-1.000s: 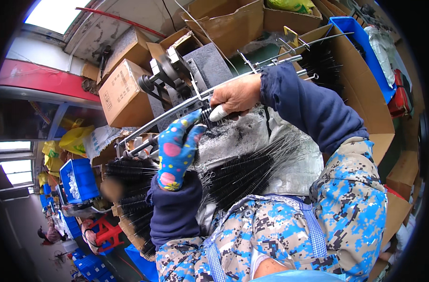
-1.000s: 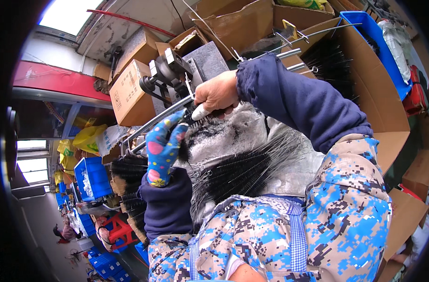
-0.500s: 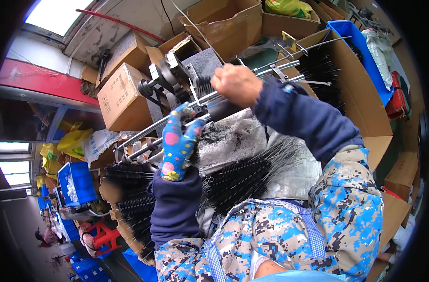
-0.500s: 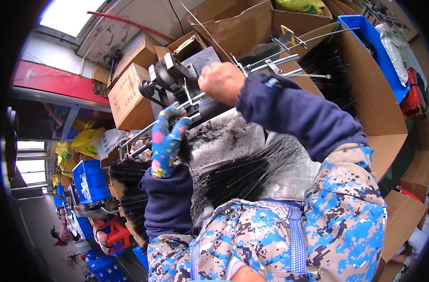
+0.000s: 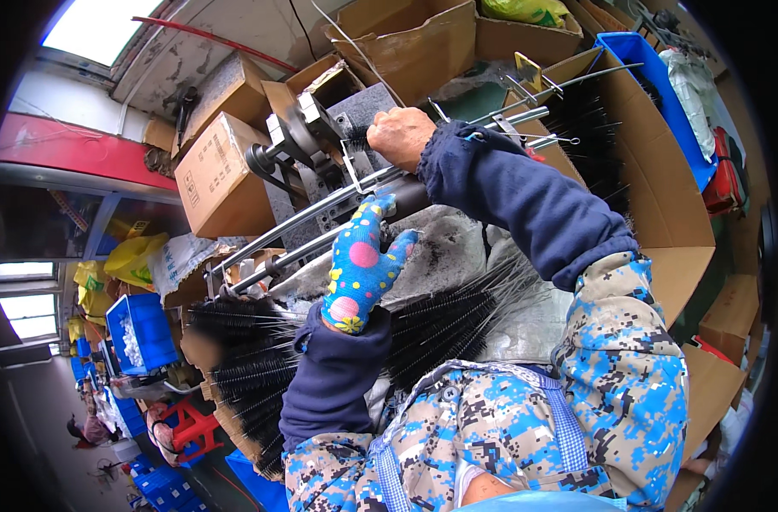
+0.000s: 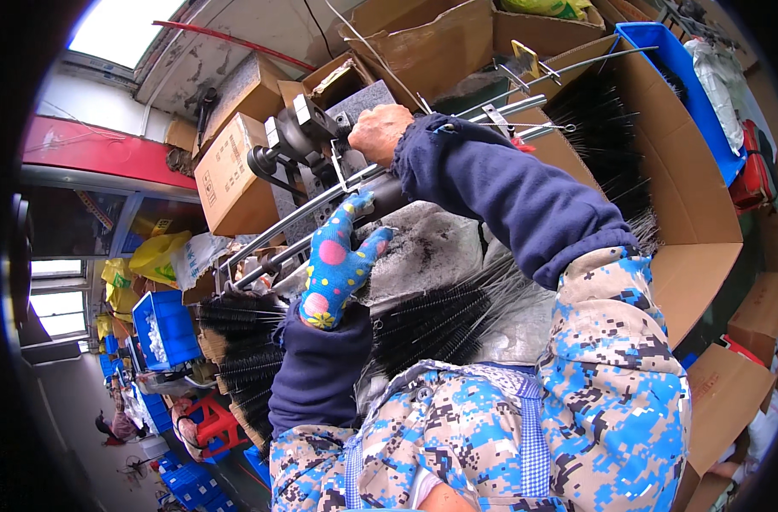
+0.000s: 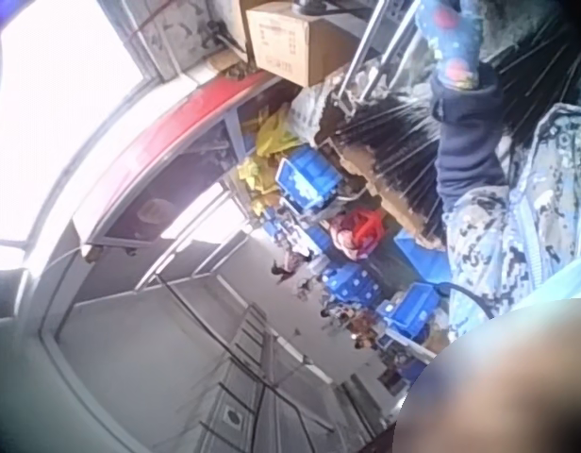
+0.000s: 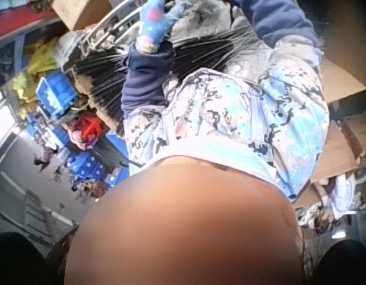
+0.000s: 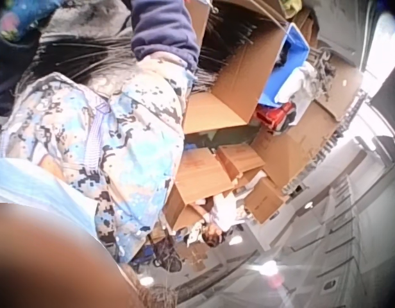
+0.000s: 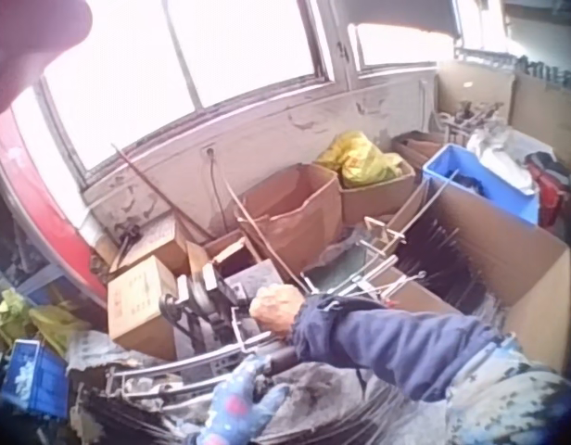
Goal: Operating a mechanical fixture to assemble or process small wire brushes.
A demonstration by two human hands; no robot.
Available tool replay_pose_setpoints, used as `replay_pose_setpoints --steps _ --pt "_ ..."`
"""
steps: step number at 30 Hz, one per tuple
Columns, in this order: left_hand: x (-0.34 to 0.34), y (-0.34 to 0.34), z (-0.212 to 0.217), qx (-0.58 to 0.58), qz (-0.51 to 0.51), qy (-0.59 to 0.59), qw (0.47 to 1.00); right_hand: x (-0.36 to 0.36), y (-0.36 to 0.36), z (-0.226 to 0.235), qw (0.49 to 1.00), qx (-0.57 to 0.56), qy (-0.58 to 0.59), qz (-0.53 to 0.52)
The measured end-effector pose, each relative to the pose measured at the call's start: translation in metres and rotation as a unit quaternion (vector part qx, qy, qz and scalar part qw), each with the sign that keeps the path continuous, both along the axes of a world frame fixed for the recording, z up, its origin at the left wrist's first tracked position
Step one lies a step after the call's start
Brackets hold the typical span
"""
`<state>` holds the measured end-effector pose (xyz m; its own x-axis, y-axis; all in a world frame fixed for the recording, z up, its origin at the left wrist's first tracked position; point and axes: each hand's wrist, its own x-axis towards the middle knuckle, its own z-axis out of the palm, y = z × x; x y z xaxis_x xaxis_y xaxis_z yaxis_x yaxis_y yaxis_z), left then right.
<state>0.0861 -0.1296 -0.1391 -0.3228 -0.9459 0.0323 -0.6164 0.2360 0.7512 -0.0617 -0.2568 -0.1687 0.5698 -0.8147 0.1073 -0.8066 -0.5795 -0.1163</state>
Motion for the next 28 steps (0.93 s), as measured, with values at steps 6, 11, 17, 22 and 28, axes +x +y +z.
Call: replay_pose_setpoints --steps 6,11,17,22,28 --pt "-0.002 0.002 0.003 -0.028 -0.009 -0.033 0.999 0.003 -0.001 0.003 1.0 0.018 -0.001 0.008" --pt "-0.003 0.003 0.006 -0.029 -0.019 -0.042 0.998 0.002 -0.001 0.004 0.999 0.043 -0.012 0.008" --pt "-0.003 0.004 0.007 -0.035 -0.016 -0.042 0.998 0.0 0.0 0.008 0.998 0.057 -0.025 0.001" --pt "-0.003 0.003 0.008 -0.035 -0.017 -0.044 0.998 0.0 0.0 0.011 0.997 0.068 -0.026 0.004" --pt "-0.005 0.005 0.007 -0.046 -0.032 -0.062 0.996 -0.002 -0.014 0.006 0.983 0.152 -0.102 0.015"
